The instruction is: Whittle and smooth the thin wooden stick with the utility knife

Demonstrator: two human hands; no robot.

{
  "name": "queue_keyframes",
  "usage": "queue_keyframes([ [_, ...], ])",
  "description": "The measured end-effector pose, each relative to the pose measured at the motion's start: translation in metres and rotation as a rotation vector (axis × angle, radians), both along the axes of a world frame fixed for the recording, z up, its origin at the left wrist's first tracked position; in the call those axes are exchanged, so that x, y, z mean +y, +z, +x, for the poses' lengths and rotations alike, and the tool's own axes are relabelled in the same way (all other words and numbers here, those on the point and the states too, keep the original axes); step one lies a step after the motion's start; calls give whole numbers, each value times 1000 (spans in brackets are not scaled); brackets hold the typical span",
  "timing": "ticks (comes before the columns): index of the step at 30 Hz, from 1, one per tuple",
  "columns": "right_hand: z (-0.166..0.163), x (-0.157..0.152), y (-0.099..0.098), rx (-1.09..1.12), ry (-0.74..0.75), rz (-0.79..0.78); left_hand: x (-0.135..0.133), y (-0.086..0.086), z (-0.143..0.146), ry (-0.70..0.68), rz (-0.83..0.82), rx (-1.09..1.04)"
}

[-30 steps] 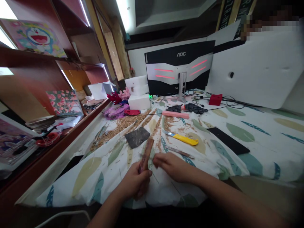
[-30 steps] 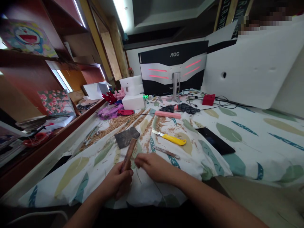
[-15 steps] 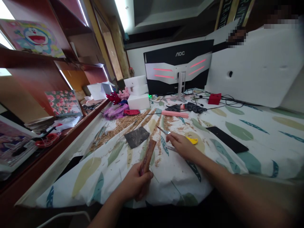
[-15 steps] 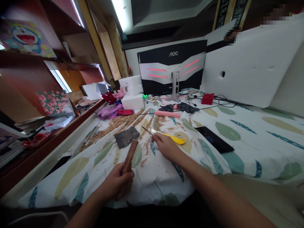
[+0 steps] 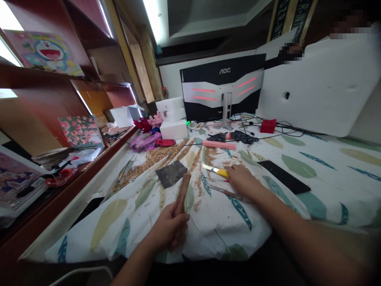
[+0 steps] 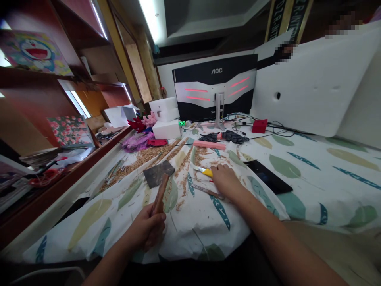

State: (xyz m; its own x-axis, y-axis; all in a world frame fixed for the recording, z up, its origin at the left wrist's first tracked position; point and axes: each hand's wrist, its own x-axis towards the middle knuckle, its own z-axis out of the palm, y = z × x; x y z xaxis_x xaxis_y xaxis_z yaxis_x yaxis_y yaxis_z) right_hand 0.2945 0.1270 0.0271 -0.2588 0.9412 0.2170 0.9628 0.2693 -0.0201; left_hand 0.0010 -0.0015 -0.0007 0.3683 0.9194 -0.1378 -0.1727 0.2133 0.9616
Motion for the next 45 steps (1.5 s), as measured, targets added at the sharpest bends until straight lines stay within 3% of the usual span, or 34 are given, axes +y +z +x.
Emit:
queue_keyframes([
  [3, -3, -4, 7, 108, -20, 106, 0, 1, 1, -2, -5, -54],
  [6, -17, -25, 24, 351, 65, 206, 1, 3, 2, -5, -14, -105],
  [9, -37, -55, 38, 504, 260, 79, 1, 4, 3, 1, -19, -117],
  [12, -55, -75, 39, 454, 459, 0, 1, 5, 2, 3, -36, -107],
  [14, -61, -78, 35, 410, 510, 14, 1, 5, 2, 2, -34, -108],
  [30, -61, -60, 20, 283, 508, 212, 1, 8, 0, -28, -63, -136],
  [35, -54, -52, 22, 222, 523, 354, 3, 9, -1, -45, -80, -150],
  [45, -47, -50, 29, 118, 493, 475, 5, 13, -2, -73, -137, -220],
])
